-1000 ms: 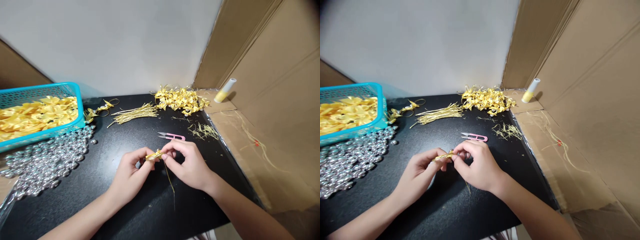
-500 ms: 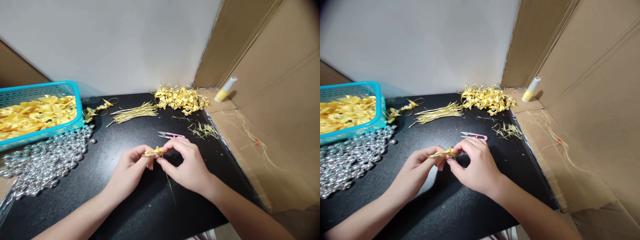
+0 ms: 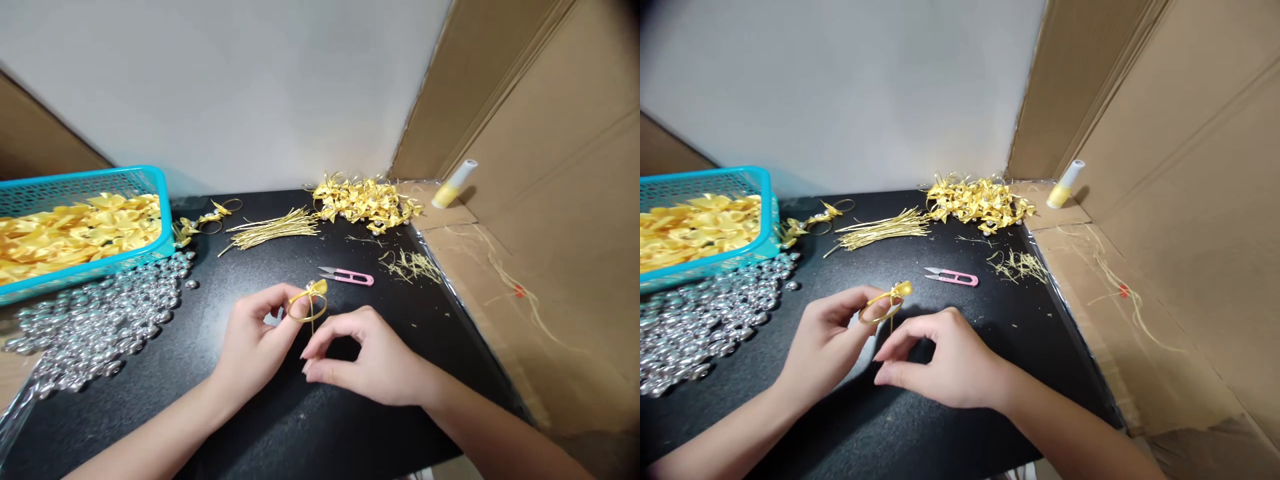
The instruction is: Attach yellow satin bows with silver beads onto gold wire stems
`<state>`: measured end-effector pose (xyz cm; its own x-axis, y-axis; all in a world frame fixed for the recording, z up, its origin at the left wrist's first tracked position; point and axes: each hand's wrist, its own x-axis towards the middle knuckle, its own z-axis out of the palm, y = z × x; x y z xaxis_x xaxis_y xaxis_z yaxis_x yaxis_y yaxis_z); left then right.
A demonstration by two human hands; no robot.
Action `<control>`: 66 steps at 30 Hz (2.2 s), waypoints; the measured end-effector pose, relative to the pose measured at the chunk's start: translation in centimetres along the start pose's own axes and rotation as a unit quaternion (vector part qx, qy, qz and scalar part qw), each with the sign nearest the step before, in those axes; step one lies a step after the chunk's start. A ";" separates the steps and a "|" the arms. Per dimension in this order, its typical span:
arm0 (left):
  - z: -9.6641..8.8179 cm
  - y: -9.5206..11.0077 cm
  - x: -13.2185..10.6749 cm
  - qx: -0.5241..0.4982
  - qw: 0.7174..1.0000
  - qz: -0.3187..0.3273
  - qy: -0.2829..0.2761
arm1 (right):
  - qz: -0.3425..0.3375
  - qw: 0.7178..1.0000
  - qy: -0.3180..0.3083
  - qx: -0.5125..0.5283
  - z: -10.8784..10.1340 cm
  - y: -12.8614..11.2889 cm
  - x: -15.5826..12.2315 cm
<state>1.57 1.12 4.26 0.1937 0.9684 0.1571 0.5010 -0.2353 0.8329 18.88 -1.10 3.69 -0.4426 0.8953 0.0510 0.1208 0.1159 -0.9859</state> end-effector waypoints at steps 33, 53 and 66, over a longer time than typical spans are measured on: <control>0.0 0.2 0.2 -0.103 0.979 -0.070 -0.160 | -0.057 0.991 0.113 -0.035 -1.5 0.6 1.0; -0.4 -0.1 -0.4 0.088 0.989 0.083 -0.087 | -0.081 0.984 0.138 -0.084 -0.9 1.2 0.6; -1.2 0.4 0.0 0.050 0.996 0.046 -0.049 | -0.089 0.980 0.177 -0.010 -0.8 1.5 0.5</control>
<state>0.71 1.16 5.23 0.3217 0.9308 0.1734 0.5586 -0.3344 0.7590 19.59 -0.12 2.39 -0.1217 0.9531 0.2770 0.0899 0.2885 -0.9532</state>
